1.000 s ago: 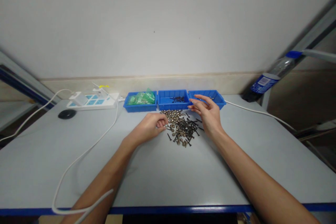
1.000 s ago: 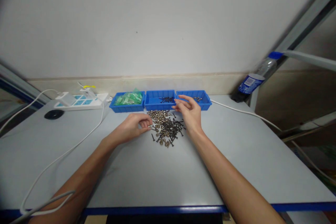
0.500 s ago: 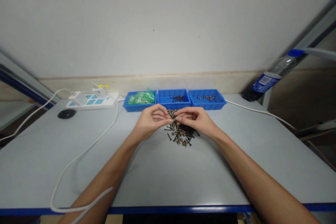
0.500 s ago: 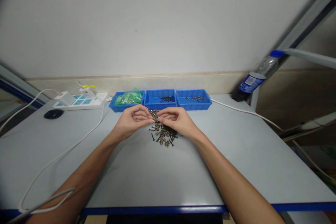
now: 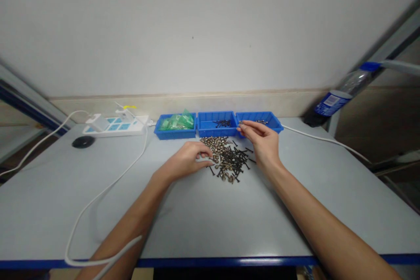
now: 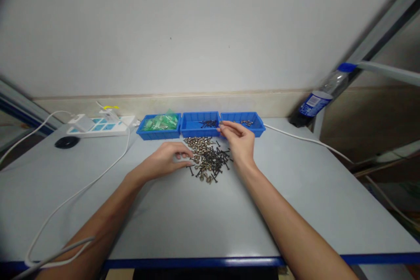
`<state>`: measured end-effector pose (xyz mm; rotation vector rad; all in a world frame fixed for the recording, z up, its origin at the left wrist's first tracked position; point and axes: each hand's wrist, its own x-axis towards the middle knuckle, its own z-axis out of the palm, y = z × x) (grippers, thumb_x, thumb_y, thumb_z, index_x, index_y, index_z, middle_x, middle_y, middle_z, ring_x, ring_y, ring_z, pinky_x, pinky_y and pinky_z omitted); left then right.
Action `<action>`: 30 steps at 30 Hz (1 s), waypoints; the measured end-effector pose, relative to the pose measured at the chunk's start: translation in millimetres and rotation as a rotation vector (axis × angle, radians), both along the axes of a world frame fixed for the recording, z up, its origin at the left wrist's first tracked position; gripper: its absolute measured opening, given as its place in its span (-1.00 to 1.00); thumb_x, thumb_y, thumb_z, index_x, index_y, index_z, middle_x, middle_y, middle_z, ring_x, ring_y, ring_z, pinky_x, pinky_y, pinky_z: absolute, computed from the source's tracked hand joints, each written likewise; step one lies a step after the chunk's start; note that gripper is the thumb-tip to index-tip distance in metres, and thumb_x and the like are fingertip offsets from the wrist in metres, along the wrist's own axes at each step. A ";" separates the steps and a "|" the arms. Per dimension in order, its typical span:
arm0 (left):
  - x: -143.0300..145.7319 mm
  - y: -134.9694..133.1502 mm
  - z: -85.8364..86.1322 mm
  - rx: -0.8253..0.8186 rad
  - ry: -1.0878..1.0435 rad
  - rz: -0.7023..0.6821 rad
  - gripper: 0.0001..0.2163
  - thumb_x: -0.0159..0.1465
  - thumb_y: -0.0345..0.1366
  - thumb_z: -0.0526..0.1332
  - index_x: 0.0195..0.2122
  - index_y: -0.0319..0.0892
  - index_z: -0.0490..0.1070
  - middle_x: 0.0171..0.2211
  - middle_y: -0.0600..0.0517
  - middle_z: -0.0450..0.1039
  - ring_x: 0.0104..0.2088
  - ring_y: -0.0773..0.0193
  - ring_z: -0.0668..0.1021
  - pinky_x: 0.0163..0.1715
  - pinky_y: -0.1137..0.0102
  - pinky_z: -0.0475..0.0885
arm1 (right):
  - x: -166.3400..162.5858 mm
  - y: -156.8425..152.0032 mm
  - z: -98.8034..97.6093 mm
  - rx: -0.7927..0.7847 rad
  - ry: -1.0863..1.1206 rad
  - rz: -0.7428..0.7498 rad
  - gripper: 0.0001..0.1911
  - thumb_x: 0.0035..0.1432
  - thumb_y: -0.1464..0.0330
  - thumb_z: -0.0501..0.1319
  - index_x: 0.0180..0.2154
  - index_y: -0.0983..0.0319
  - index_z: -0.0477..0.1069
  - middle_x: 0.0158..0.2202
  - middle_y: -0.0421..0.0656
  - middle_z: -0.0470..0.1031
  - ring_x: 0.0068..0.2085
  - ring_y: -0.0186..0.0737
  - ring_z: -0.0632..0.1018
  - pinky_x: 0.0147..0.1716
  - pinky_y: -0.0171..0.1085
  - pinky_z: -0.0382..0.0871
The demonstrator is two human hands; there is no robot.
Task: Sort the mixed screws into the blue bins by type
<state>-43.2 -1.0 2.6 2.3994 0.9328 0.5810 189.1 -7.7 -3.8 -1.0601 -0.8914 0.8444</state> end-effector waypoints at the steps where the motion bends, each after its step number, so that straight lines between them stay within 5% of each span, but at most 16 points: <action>1: -0.9 0.8 -1.7 0.013 0.022 -0.020 -0.92 0.21 -0.30 0.33 -0.28 -0.16 0.56 -0.33 0.02 0.58 -0.31 0.26 0.54 -0.24 0.36 0.39 | 2.8 2.3 -1.2 0.013 0.014 -0.076 -0.73 -0.06 0.29 0.43 -0.26 0.22 0.59 -0.31 -0.10 0.65 -0.24 -0.12 0.66 -0.07 -0.07 0.52; 6: 1.1 1.2 -3.7 -0.026 0.057 -0.027 -0.95 0.23 -0.38 0.28 -0.37 -0.19 0.53 -0.41 0.03 0.52 -0.38 0.30 0.51 -0.31 0.41 0.36 | 7.3 5.3 -1.6 0.007 0.056 -0.121 -0.66 -0.08 0.34 0.40 -0.17 0.20 0.56 -0.17 -0.10 0.63 -0.24 -0.14 0.65 -0.16 -0.11 0.55; 26: -2.5 0.4 -4.0 0.058 0.165 0.015 -0.90 0.23 -0.45 0.11 -0.26 -0.18 0.37 -0.34 0.00 0.41 -0.32 0.22 0.44 -0.28 0.35 0.32 | -2.3 -0.5 -1.5 -0.044 -0.023 0.047 -0.62 -0.03 0.24 0.38 -0.13 0.20 0.50 -0.28 -0.11 0.63 -0.41 -0.26 0.60 -0.41 -0.27 0.49; 30: -0.9 0.7 -3.5 0.085 0.198 0.004 -0.89 0.28 -0.43 0.07 -0.38 -0.17 0.32 -0.39 0.00 0.37 -0.37 0.23 0.41 -0.32 0.34 0.30 | -3.2 -1.5 -0.4 -0.039 -0.029 0.054 -0.64 -0.02 0.26 0.37 -0.14 0.21 0.51 -0.29 -0.11 0.63 -0.43 -0.28 0.59 -0.42 -0.29 0.47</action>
